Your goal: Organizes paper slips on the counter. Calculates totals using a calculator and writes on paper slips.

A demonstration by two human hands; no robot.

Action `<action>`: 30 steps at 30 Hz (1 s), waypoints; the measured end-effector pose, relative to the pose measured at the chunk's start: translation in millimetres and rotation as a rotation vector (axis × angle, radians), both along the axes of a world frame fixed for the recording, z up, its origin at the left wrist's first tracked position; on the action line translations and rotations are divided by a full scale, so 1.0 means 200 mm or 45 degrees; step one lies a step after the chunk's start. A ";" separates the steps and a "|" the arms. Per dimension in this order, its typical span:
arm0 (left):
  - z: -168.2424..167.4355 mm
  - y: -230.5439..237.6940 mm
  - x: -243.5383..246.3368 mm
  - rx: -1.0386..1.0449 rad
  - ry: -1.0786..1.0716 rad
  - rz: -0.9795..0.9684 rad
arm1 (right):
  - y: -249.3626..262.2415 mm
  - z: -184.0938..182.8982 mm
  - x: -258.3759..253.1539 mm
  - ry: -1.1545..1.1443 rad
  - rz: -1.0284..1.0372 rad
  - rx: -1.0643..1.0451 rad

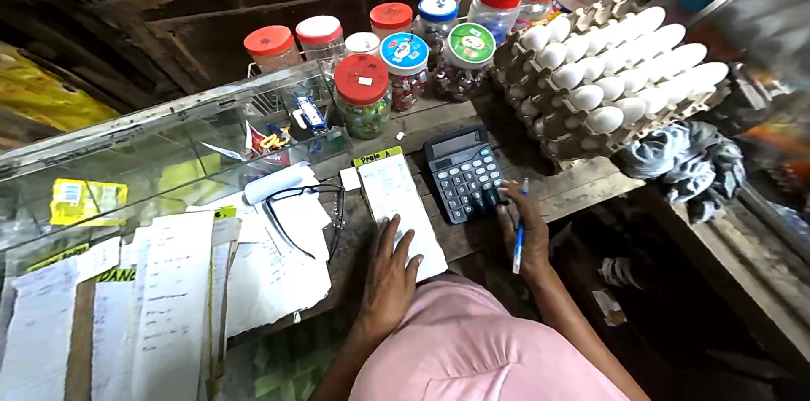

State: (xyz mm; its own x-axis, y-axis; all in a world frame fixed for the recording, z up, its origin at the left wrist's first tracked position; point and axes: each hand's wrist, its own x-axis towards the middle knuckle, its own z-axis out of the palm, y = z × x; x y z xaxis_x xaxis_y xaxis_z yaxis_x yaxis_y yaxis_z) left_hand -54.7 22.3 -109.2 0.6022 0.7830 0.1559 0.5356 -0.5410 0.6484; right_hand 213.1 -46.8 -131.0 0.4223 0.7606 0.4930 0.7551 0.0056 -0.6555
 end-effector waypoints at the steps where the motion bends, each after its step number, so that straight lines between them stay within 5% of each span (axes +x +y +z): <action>1: 0.02 0.02 0.04 -0.027 0.038 -0.008 | 0.01 0.00 -0.02 -0.008 0.070 -0.009; 9: -0.11 0.03 0.17 0.053 0.200 0.008 | 0.05 -0.02 -0.17 -0.053 0.353 -0.057; 30: -0.16 0.04 0.16 0.049 0.202 0.019 | 0.25 0.02 -0.01 -0.164 0.159 -0.095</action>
State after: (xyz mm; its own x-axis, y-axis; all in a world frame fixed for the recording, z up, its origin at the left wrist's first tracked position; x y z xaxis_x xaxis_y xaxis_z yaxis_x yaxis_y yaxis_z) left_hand -21.9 30.5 -140.4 0.6099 0.7874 0.0896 0.6378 -0.5549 0.5342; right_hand 211.7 2.6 -126.9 0.2591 0.8396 0.4774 0.8295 0.0598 -0.5553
